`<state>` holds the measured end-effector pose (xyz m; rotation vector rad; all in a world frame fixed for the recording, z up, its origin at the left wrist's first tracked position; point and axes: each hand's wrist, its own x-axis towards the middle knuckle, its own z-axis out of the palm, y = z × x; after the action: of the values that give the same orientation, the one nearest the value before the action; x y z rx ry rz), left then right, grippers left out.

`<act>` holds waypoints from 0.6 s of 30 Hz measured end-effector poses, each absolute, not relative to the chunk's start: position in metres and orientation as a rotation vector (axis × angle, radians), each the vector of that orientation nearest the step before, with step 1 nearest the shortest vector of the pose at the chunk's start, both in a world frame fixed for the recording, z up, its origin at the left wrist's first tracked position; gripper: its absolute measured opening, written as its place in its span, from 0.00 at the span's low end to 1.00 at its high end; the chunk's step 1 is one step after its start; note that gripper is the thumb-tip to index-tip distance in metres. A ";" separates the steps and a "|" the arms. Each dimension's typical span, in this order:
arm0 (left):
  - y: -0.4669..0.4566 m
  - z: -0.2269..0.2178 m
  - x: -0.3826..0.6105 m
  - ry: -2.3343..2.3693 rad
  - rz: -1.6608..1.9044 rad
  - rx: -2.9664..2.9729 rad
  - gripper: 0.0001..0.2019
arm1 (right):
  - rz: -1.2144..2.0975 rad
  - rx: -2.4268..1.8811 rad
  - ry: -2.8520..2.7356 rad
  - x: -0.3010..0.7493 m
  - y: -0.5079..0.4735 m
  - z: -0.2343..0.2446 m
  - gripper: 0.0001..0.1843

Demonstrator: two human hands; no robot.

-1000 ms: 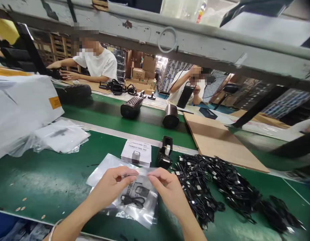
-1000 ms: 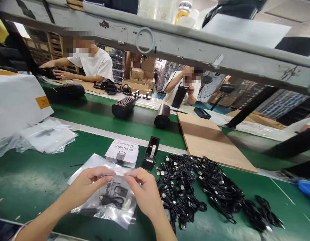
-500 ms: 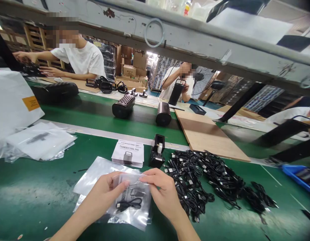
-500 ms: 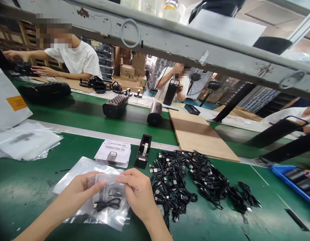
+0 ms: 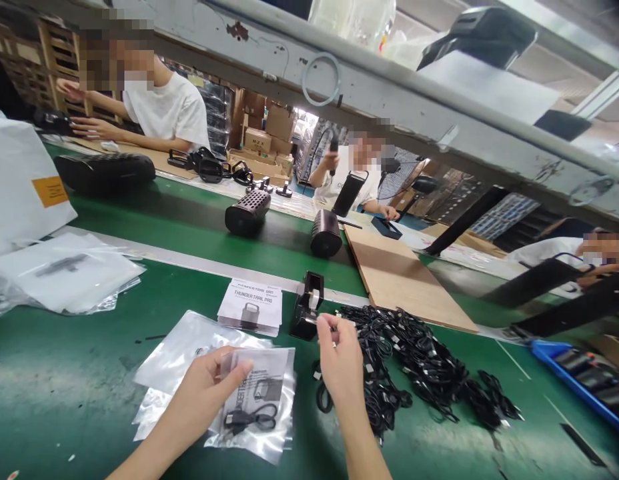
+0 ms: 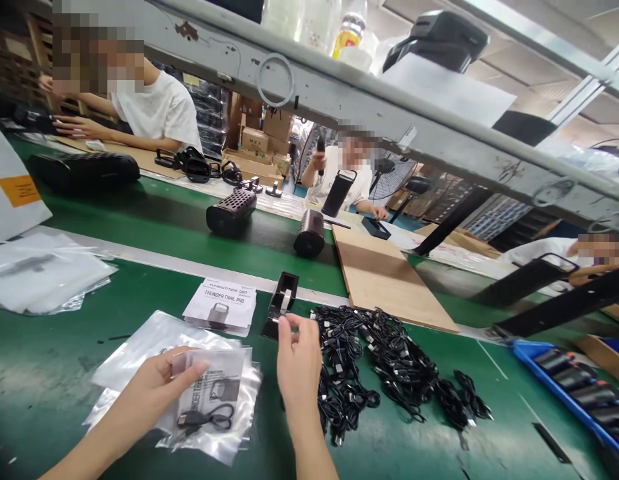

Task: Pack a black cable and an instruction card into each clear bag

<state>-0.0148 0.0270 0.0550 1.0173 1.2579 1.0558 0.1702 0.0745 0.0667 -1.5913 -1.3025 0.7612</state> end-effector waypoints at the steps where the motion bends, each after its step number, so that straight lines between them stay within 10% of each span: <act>1: 0.027 0.055 -0.015 1.260 1.054 1.017 0.16 | 0.699 -1.633 -1.276 0.174 0.083 0.067 0.16; 18: 0.033 0.052 -0.015 1.387 1.189 0.973 0.15 | 0.781 -1.625 -1.166 0.162 0.068 0.030 0.16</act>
<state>-0.0151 0.0327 0.0523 0.9731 1.3870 1.1889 0.1620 0.0683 0.0301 -1.6255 -1.1663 0.7806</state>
